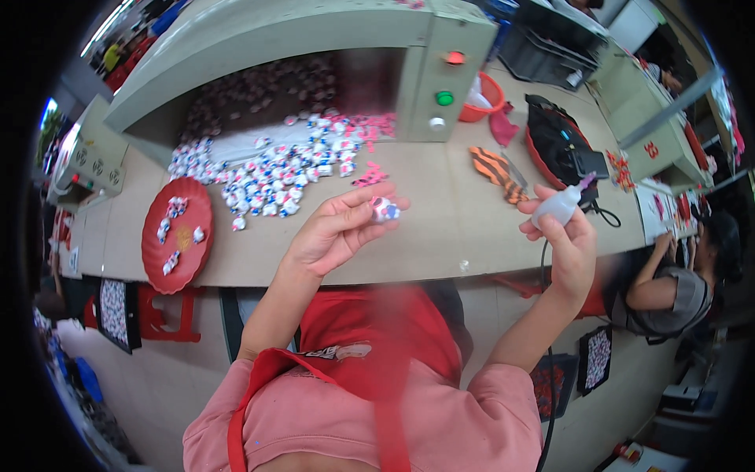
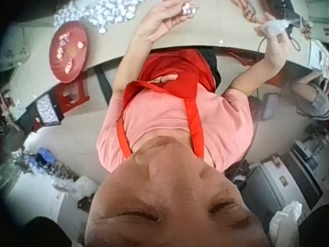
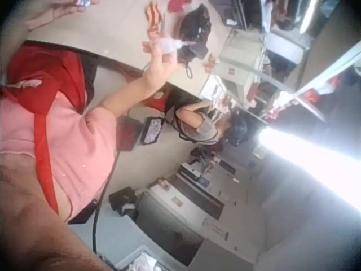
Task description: The person assembles small white plastic toy heads and pink butterfly components by hand, using glue and tweezers to join the parts.
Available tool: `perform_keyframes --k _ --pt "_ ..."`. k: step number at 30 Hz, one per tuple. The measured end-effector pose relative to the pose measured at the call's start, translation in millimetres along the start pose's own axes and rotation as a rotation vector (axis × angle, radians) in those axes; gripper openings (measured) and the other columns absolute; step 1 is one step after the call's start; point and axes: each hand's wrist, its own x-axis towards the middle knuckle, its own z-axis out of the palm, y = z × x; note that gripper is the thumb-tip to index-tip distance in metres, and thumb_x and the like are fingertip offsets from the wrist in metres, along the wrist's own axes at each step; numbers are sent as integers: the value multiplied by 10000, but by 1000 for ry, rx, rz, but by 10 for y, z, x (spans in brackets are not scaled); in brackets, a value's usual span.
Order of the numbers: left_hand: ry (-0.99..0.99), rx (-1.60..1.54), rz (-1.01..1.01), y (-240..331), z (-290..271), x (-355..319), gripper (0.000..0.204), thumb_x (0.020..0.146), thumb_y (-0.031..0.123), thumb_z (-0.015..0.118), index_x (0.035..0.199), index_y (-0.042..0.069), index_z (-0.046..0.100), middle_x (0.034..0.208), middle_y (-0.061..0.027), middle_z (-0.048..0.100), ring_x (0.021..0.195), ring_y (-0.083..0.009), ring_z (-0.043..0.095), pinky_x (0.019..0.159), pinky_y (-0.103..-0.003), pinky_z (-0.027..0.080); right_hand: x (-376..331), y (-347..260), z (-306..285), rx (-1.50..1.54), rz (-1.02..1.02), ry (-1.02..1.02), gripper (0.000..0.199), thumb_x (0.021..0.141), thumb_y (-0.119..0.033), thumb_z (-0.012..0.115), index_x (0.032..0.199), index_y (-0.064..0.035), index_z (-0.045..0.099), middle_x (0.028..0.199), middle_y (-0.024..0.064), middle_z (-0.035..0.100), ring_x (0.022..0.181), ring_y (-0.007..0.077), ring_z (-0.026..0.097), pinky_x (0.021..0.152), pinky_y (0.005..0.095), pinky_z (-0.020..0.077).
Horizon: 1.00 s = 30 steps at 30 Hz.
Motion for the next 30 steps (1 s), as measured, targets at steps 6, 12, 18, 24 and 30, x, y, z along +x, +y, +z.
perform_keyframes --k 6,12,18,24,30 --pt "205 212 338 93 -92 -616 409 829 -6 552 1227 -21 454 1014 -100 603 946 -181 596 818 -253 492 48 33 638 179 -12 -148 416 796 -123 575 1147 81 483 927 172 626 704 183 610 642 262 464" --pt "502 1011 767 24 -124 -733 363 784 -74 573 1140 -36 517 1053 -89 499 981 -202 580 789 -251 506 42 5 1240 170 87 -441 373 807 -64 578 1148 64 495 942 154 627 759 170 615 682 254 473" --pt "581 820 709 -80 13 -539 340 770 -85 570 1103 -17 555 1023 -88 528 931 -164 587 776 -247 512 45 208 1234 155 183 -529 353 801 -40 618 1126 58 519 952 136 625 800 150 593 723 271 480" --pt "558 1002 762 -271 26 -204 319 750 -86 583 1062 -22 579 1017 -87 551 885 -128 577 718 -230 504 74 404 888 45 237 -509 322 808 -29 601 1109 60 528 947 113 626 801 142 591 732 267 483" --pt "522 935 678 -433 -21 48 376 718 -42 661 1080 26 586 951 -81 590 816 -151 600 640 -231 512 103 648 686 85 240 -441 348 817 -32 588 1144 52 504 919 116 623 791 144 593 683 253 492"
